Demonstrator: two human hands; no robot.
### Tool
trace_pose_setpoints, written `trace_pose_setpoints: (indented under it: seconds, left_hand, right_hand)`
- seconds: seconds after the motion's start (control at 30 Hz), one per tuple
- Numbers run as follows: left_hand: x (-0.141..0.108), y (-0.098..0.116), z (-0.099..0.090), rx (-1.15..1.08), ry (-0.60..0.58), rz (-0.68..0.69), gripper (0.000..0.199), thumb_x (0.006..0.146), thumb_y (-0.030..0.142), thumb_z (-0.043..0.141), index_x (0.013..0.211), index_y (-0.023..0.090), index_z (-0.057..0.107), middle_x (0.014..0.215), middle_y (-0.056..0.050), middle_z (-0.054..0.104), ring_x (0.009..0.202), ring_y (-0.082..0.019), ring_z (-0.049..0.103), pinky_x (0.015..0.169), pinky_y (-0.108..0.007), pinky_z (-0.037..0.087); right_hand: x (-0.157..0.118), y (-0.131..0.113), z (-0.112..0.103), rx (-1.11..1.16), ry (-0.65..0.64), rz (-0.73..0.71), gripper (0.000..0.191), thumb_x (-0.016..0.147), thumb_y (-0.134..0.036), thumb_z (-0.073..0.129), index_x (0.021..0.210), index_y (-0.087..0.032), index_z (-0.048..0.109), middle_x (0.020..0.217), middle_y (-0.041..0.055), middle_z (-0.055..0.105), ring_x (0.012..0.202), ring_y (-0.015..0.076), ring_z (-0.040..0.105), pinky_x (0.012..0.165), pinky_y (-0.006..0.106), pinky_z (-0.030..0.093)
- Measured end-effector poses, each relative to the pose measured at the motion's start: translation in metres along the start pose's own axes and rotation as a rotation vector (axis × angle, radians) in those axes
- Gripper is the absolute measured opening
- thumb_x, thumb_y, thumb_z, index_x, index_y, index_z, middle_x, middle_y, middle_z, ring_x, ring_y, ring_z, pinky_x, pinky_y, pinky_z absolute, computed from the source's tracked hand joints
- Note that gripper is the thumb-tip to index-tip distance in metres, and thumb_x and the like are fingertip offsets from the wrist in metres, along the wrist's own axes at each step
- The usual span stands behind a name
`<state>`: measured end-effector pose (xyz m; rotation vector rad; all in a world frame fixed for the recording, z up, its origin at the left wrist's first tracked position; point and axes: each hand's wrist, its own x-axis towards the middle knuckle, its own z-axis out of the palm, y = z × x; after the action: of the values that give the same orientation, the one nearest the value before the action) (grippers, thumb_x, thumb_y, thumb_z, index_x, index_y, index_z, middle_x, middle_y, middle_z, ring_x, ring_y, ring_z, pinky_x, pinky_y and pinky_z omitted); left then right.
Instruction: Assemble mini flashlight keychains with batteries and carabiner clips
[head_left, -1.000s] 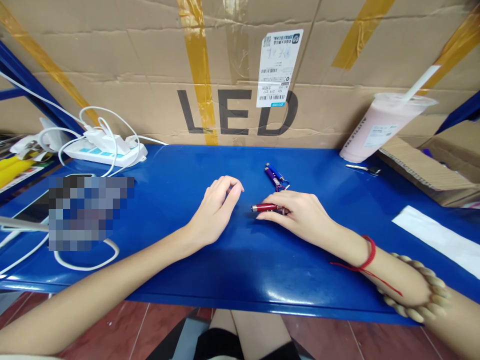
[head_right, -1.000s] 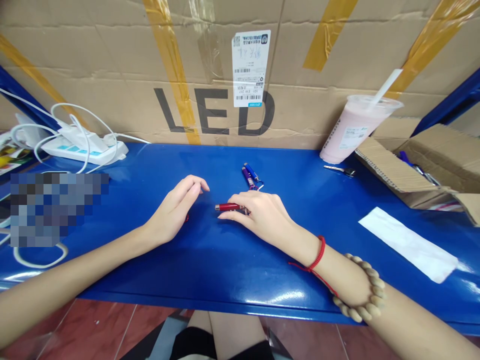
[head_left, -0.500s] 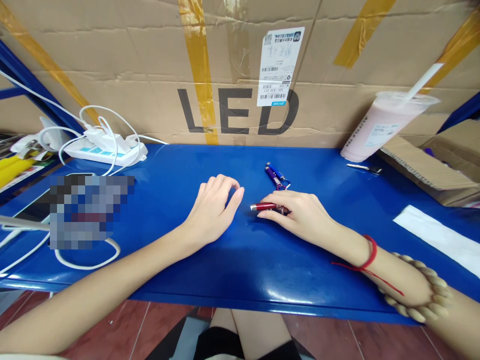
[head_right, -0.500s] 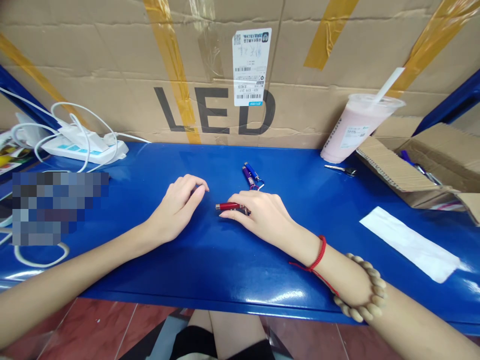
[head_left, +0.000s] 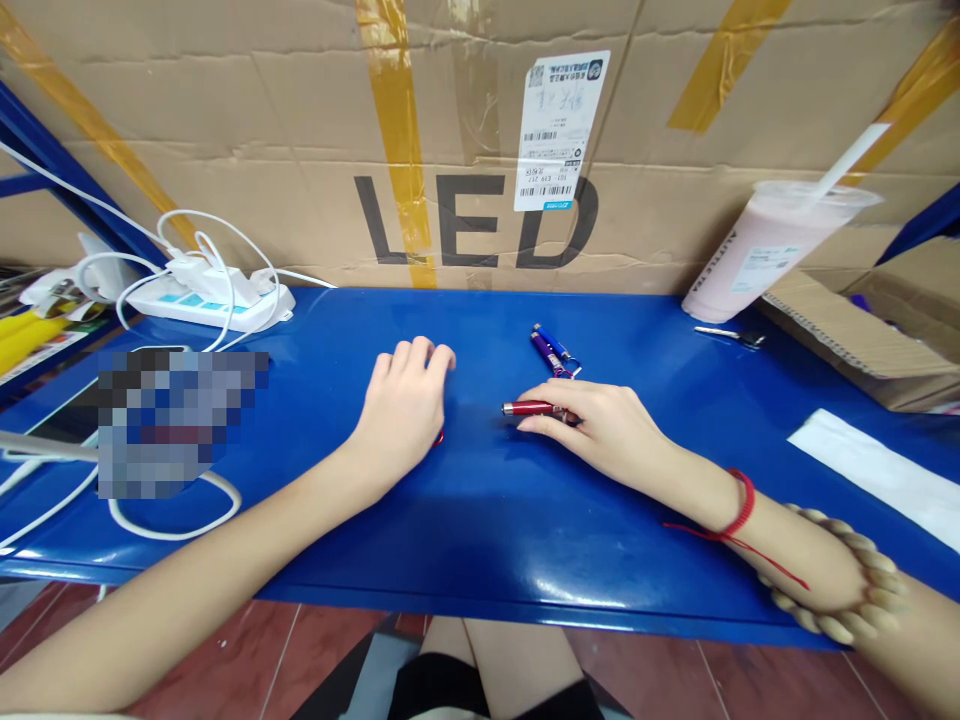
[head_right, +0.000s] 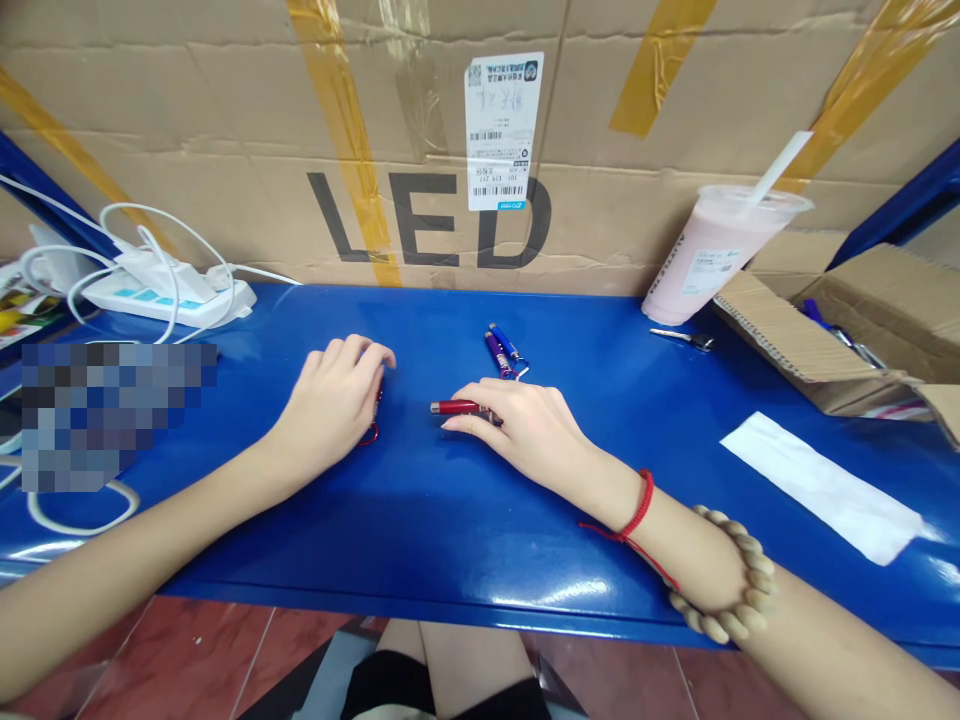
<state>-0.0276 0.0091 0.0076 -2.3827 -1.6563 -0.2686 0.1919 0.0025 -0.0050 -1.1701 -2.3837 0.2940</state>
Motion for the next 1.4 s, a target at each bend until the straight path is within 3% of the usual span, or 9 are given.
trace_pose_setpoints:
  seconds: [0.13,0.3,0.43,0.6,0.7,0.87,1.1,1.27,1.4]
  left_hand:
    - [0.002,-0.02,0.0,0.186,-0.083,0.034,0.048,0.076,-0.004,0.033,0.115,0.015,0.054,0.108,-0.015,0.053,0.097,-0.03,0.049,0.077,-0.039,0.037]
    - [0.003,-0.025,-0.002,0.03,-0.163,0.162,0.038,0.08,0.004,0.037,0.106,0.022,0.058,0.103,-0.009,0.055,0.092,-0.025,0.049,0.074,-0.036,0.035]
    - [0.002,-0.018,-0.009,-0.108,-0.187,0.256,0.025,0.079,0.009,0.041,0.092,0.021,0.059,0.102,-0.006,0.053,0.091,-0.021,0.048,0.076,-0.035,0.033]
    - [-0.003,0.004,-0.009,-0.154,-0.196,0.307,0.01,0.073,0.016,0.049,0.08,0.018,0.056,0.093,-0.006,0.05,0.087,-0.021,0.045,0.076,-0.035,0.033]
    - [-0.007,0.018,-0.003,-0.214,-0.212,0.349,0.015,0.084,0.026,0.045,0.082,0.016,0.056,0.092,-0.006,0.05,0.086,-0.02,0.045,0.078,-0.035,0.034]
    - [-0.006,0.022,0.003,-0.289,-0.205,0.279,0.035,0.096,0.038,0.03,0.084,0.015,0.054,0.091,-0.005,0.053,0.084,-0.019,0.046,0.076,-0.035,0.034]
    - [0.001,0.015,-0.002,-0.562,-0.142,0.15,0.021,0.095,0.032,0.037,0.09,0.019,0.053,0.092,-0.001,0.059,0.084,-0.017,0.054,0.076,-0.032,0.038]
    - [-0.002,0.017,0.002,-0.748,-0.133,0.178,0.011,0.093,0.027,0.042,0.098,0.022,0.049,0.101,-0.003,0.062,0.093,-0.018,0.058,0.085,-0.032,0.043]
    - [-0.007,0.022,0.007,-0.98,-0.17,0.238,0.015,0.093,0.018,0.035,0.107,0.021,0.032,0.112,-0.008,0.059,0.103,-0.016,0.058,0.088,-0.031,0.044]
  right_hand:
    - [-0.001,0.001,0.002,-0.102,0.032,0.069,0.028,0.091,-0.039,0.046,0.116,-0.03,0.055,0.109,-0.0038,0.066,0.083,0.0131,0.065,0.065,0.024,0.046]
    - [0.001,0.008,0.004,-0.174,0.069,0.171,0.028,0.089,-0.036,0.048,0.114,-0.025,0.052,0.102,0.0003,0.065,0.067,0.0133,0.062,0.052,0.024,0.042]
    - [0.004,0.012,0.003,-0.187,0.138,0.239,0.022,0.086,-0.034,0.051,0.105,-0.023,0.054,0.091,0.0,0.065,0.067,0.014,0.061,0.052,0.023,0.04]
    - [0.005,0.013,0.001,-0.214,0.165,0.25,0.02,0.083,-0.024,0.051,0.102,-0.023,0.057,0.101,0.0021,0.061,0.081,0.0173,0.061,0.059,0.026,0.044]
    - [0.005,0.014,-0.001,-0.214,0.17,0.249,0.026,0.084,-0.022,0.048,0.109,-0.023,0.057,0.107,0.0032,0.061,0.089,0.0192,0.061,0.064,0.028,0.047]
    - [0.005,0.02,-0.003,-0.14,0.183,0.24,0.038,0.084,-0.018,0.045,0.121,-0.021,0.052,0.108,0.0066,0.06,0.078,0.0176,0.062,0.072,0.033,0.05]
    - [0.006,0.021,-0.001,0.079,0.208,0.159,0.033,0.082,-0.013,0.043,0.109,-0.019,0.06,0.1,0.0064,0.058,0.063,0.0105,0.057,0.067,0.029,0.05]
    - [0.005,0.006,-0.002,0.197,0.185,0.135,0.029,0.089,-0.038,0.048,0.109,-0.022,0.061,0.107,0.0067,0.06,0.081,0.0147,0.061,0.07,0.029,0.052]
    - [0.002,-0.007,0.003,0.345,0.044,-0.065,0.037,0.089,-0.039,0.05,0.121,-0.021,0.055,0.119,0.006,0.06,0.11,0.0171,0.055,0.096,0.033,0.044]
